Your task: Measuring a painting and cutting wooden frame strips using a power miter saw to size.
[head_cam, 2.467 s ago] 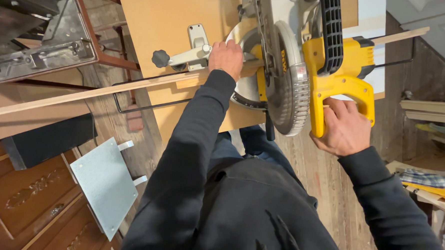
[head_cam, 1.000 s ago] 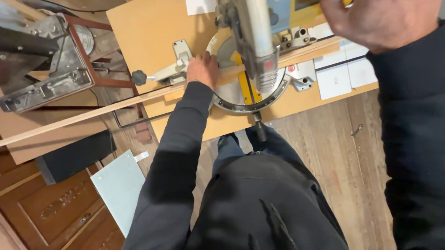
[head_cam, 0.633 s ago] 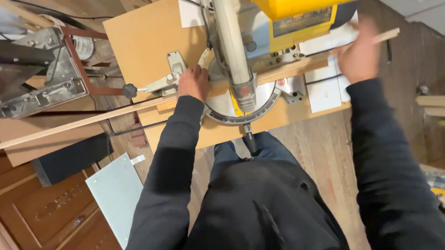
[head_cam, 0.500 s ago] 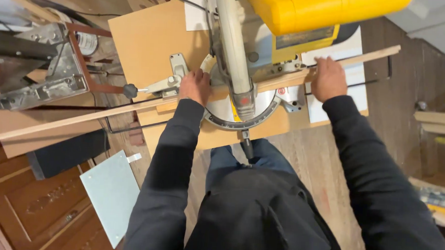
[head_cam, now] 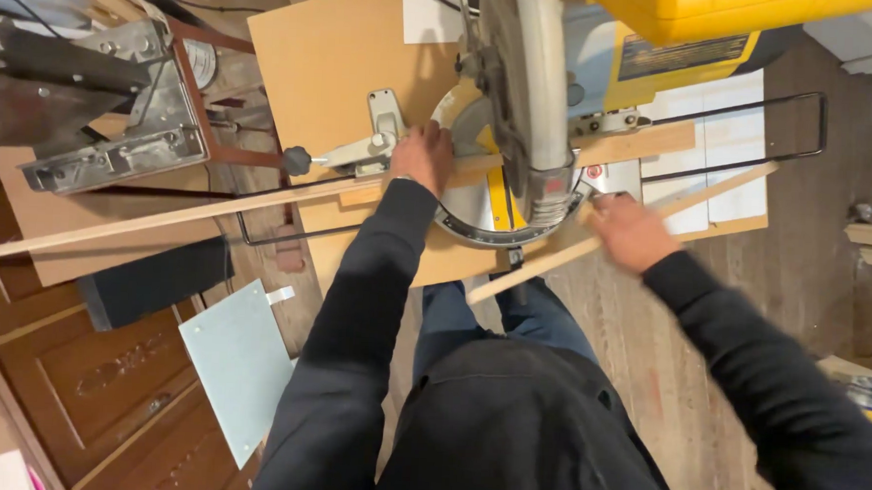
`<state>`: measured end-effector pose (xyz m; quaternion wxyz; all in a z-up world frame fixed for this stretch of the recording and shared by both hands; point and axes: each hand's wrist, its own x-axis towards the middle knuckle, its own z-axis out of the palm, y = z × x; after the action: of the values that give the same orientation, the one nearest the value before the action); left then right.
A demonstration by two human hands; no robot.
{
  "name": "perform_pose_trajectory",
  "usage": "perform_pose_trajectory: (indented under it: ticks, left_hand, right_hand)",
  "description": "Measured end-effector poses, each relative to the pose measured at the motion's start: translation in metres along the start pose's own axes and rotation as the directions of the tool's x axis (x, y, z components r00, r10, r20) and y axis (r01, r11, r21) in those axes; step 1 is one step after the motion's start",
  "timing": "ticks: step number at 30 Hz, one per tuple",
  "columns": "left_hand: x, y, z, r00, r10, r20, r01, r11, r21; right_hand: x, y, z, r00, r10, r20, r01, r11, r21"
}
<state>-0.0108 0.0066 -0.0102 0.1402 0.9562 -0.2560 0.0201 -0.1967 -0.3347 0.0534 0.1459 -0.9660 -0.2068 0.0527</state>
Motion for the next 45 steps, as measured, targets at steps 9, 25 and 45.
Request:
perform_pose_trajectory:
  ticks: [9,25,45]
  left_hand:
    - [0.002,0.001,0.004,0.998,-0.052,0.022,0.053,0.996,-0.070]
    - [-0.130,-0.183,-0.121,0.999,0.037,-0.005,-0.037,0.999,0.017]
    - [-0.289,-0.051,-0.175,0.767,0.136,0.627,-0.221,0.974,0.059]
  right_hand:
    - [0.112,-0.090,0.084,0.969,-0.238,-0.060,0.224,0.957,-0.183]
    - [0.149,-0.155,0.024,0.943,0.323,0.079,-0.312,0.941,-0.131]
    - [-0.314,-0.189,0.002,0.491,0.864,0.114,-0.855,0.502,-0.128]
